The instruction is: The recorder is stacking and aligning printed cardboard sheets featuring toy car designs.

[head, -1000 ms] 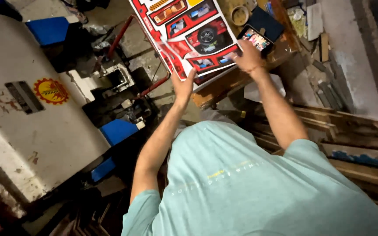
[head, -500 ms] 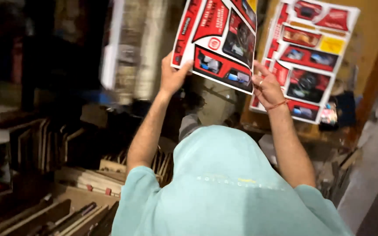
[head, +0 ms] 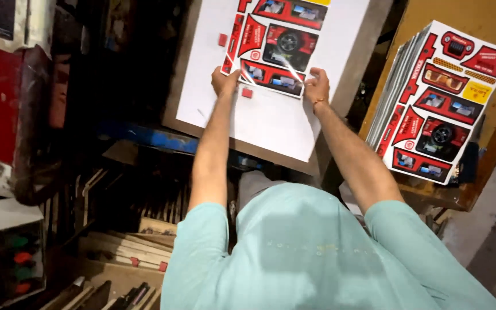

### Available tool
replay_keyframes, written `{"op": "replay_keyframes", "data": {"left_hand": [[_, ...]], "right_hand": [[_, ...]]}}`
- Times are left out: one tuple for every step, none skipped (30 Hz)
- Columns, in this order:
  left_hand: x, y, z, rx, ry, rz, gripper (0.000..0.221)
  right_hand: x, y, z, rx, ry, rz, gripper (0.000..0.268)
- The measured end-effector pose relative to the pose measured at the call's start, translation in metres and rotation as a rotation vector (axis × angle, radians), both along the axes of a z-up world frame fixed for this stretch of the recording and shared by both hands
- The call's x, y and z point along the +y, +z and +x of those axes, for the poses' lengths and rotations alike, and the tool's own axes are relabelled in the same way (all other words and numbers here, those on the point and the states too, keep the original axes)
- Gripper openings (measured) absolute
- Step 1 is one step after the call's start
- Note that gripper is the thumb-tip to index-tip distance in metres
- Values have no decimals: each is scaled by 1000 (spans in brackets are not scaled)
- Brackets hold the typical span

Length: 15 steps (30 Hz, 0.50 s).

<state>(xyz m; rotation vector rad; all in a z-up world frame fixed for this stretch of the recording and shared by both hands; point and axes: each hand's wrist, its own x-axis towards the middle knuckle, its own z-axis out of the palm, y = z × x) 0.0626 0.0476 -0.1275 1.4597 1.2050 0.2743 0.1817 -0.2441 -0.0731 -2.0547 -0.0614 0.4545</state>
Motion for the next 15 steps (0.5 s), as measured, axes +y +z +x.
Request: {"op": "replay_keyframes", "data": {"left_hand": [[0, 6, 0, 1, -1, -5, 29], [0, 14, 0, -1, -4, -25, 30], [-3, 22, -1, -3, -8, -45, 30], [1, 16, -5, -2, -14, -42, 30], [2, 10, -9, -52, 35, -81, 26], [0, 5, -9, -104, 71, -121, 23], [22, -43, -63, -104, 50, -120, 23], [32, -85, -75, -200, 105, -183, 20], [37, -137, -30, -294, 160, -249, 21], [51, -135, -47, -287, 113, -264, 21], [66, -133, -59, -306, 290, -279, 22], [76, -133, -66, -316, 453, -301, 36], [66, -86, -113, -302, 391, -325, 36], [62, -33, -118, -305, 275, -258, 38], [56, 23, -103, -314, 159, -192, 43]], "right_hand": [[-1, 1, 5, 1, -1, -5, 44], [-3, 2, 9, 48, 9, -30, 43], [-7, 5, 14, 96, 19, -56, 43], [-7, 1, 18, 96, 13, -53, 43], [-9, -2, 24, 176, 64, -13, 41], [-17, -3, 28, 253, 101, 28, 39], [-16, 17, 24, 251, 81, 32, 39], [-20, 39, 21, 182, 186, 56, 34], [-27, 61, 20, 112, 291, 78, 31], [-32, 98, 9, 110, 242, 72, 31], [-37, 134, -1, -21, 273, 29, 27], [-48, 171, -12, -147, 288, -28, 24], [-83, 172, -22, -144, 224, -48, 24], [-112, 176, -27, -289, 162, -135, 19], [-141, 181, -33, -429, 101, -229, 16]]}}
